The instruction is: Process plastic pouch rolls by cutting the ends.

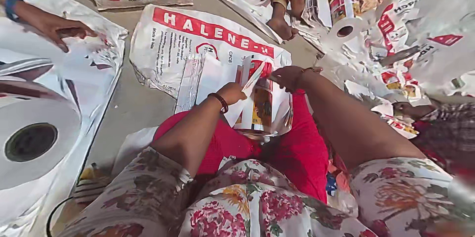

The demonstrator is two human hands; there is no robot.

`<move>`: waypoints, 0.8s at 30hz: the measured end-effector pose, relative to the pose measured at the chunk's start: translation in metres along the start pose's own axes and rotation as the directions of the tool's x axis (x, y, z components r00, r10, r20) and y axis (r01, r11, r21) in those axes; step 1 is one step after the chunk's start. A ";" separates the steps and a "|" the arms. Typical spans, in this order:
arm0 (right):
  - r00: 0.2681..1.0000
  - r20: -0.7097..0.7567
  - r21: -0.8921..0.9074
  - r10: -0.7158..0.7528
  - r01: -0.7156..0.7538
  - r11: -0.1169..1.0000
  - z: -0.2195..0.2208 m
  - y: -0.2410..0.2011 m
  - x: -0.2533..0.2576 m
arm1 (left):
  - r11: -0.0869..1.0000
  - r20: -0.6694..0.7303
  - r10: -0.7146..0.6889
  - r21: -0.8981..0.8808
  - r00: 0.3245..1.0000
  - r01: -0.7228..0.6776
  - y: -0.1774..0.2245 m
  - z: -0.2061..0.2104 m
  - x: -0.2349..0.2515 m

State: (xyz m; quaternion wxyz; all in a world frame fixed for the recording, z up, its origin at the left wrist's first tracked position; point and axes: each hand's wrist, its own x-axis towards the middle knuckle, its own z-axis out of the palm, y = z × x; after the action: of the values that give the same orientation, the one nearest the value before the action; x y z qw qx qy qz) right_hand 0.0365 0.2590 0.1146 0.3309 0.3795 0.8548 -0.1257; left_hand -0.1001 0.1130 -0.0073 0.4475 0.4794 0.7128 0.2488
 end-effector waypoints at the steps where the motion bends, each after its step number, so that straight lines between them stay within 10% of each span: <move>1: 1.000 0.001 0.100 0.018 -0.018 0.995 0.001 -0.001 -0.008 | 1.000 0.007 -0.001 -0.007 1.000 0.001 -0.003 -0.002 -0.001; 9: 0.927 -0.321 0.402 0.191 -0.049 0.914 0.004 0.012 0.029 | 0.998 0.058 0.005 -0.064 0.998 -0.001 -0.012 -0.008 0.002; 24: 0.989 -0.129 0.069 0.075 -0.066 0.995 -0.014 0.010 0.055 | 0.982 0.140 0.033 -0.188 0.990 -0.006 -0.020 -0.020 0.007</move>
State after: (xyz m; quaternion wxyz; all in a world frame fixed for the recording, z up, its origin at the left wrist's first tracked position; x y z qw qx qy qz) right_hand 0.0097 0.3034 0.0895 0.2660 0.4273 0.8562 -0.1162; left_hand -0.1277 0.1126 -0.0166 0.5379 0.4589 0.6476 0.2841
